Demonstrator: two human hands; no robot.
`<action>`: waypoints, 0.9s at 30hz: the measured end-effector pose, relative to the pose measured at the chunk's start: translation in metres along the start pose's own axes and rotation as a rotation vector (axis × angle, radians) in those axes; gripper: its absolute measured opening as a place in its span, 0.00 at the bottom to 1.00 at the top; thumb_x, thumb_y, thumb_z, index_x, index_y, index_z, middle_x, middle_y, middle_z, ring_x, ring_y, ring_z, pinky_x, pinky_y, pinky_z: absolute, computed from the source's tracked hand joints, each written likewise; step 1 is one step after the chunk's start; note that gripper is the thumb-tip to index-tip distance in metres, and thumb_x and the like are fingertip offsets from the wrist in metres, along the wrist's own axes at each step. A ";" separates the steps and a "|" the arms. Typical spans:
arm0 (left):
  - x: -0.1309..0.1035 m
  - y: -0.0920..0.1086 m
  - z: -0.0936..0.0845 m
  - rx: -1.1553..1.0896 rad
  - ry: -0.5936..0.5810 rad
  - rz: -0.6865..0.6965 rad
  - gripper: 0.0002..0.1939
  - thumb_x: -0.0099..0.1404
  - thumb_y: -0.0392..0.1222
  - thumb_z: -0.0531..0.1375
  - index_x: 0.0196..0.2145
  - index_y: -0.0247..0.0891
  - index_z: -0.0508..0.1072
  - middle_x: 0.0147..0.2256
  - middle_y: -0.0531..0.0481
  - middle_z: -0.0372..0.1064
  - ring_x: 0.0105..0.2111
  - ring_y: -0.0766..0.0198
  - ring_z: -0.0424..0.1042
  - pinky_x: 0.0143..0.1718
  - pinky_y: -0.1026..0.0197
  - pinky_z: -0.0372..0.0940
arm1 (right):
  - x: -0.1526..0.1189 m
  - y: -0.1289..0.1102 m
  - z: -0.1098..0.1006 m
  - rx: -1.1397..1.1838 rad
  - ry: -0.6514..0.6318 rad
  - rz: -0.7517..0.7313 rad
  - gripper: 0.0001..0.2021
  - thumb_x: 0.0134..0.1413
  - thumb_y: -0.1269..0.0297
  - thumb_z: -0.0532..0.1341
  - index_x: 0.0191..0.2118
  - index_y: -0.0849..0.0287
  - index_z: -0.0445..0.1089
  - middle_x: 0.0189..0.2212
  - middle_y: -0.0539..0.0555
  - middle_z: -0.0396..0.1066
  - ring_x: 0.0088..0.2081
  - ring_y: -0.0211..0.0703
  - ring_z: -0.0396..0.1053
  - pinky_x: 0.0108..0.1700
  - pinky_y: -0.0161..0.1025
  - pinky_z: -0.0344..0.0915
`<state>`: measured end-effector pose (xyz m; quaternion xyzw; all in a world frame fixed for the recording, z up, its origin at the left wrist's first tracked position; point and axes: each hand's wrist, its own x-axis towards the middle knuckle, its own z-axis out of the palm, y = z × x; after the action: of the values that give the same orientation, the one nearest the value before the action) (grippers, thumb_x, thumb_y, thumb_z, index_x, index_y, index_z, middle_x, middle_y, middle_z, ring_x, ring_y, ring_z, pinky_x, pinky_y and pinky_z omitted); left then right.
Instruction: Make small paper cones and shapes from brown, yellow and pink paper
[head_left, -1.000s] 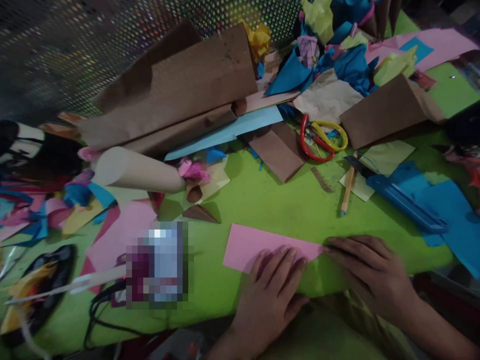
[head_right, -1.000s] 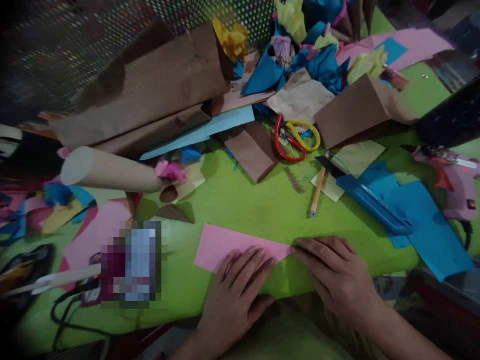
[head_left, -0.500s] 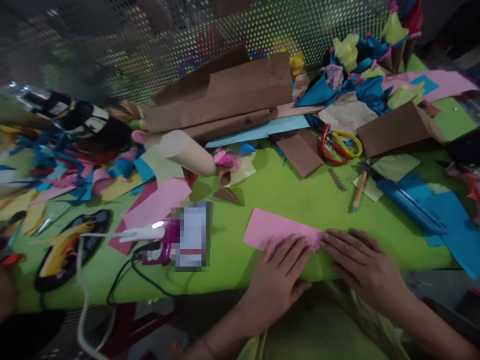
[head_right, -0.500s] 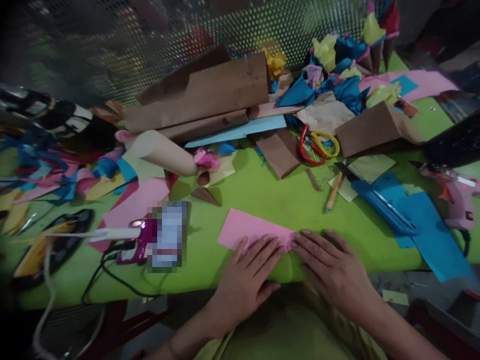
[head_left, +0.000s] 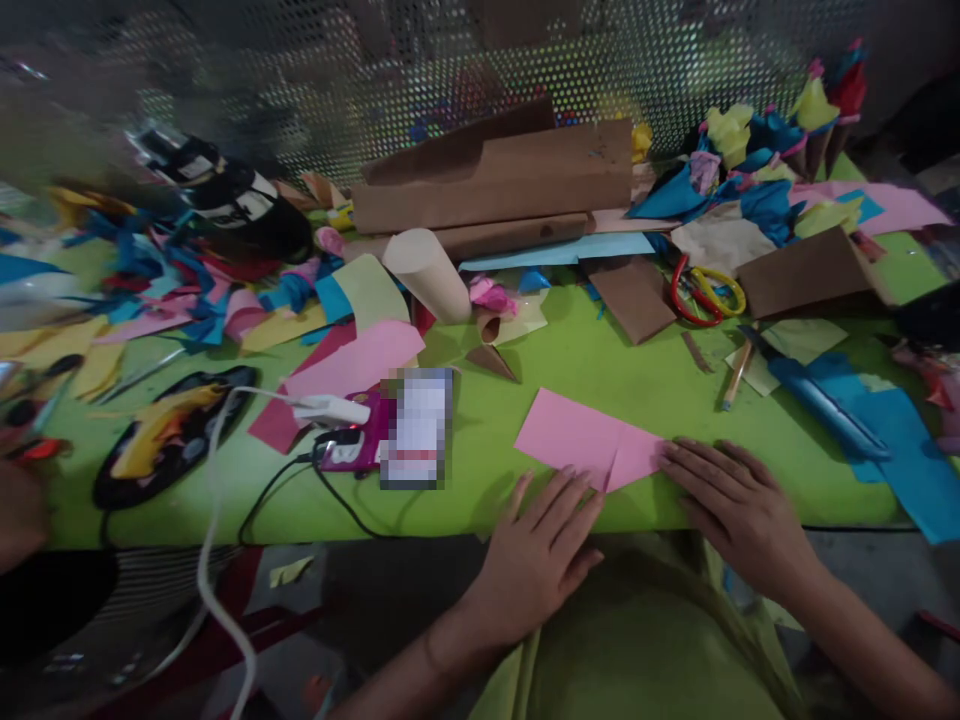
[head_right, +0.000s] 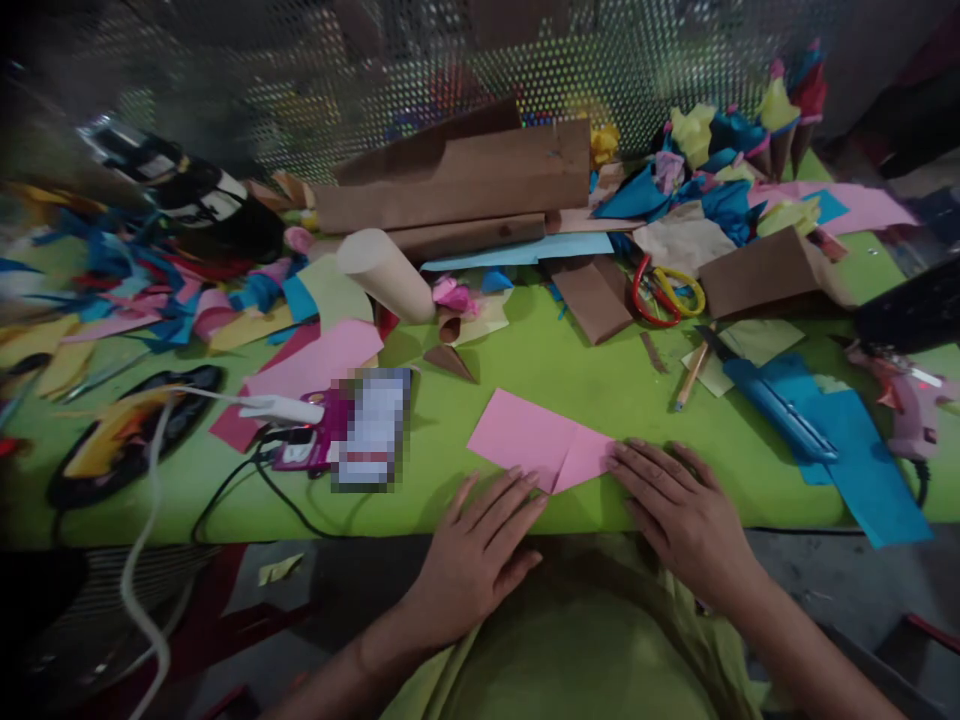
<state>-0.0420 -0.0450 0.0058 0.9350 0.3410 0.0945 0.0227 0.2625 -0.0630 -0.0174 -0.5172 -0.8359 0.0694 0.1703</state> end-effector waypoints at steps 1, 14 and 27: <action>0.002 0.003 0.002 -0.005 0.005 0.003 0.27 0.75 0.51 0.52 0.67 0.39 0.61 0.68 0.48 0.57 0.70 0.55 0.51 0.72 0.44 0.33 | 0.000 -0.001 0.001 0.001 0.010 0.004 0.25 0.69 0.65 0.57 0.68 0.47 0.60 0.63 0.53 0.69 0.63 0.53 0.67 0.64 0.59 0.59; 0.010 0.005 0.007 -0.137 0.037 -0.101 0.28 0.75 0.51 0.52 0.68 0.39 0.60 0.67 0.44 0.60 0.67 0.53 0.56 0.69 0.41 0.47 | -0.046 -0.015 0.021 -0.007 0.236 -0.045 0.30 0.60 0.76 0.63 0.65 0.42 0.66 0.46 0.50 0.80 0.44 0.48 0.78 0.48 0.48 0.71; 0.017 0.034 -0.006 -1.364 -0.056 -0.657 0.19 0.77 0.47 0.47 0.52 0.36 0.73 0.46 0.44 0.78 0.46 0.60 0.77 0.46 0.57 0.73 | -0.007 -0.065 -0.002 0.136 0.358 -0.063 0.39 0.56 0.80 0.65 0.68 0.38 0.61 0.39 0.51 0.81 0.35 0.51 0.76 0.38 0.50 0.71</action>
<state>-0.0091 -0.0603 0.0179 0.5661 0.4673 0.2491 0.6318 0.2109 -0.0992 0.0018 -0.4821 -0.8014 0.0270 0.3531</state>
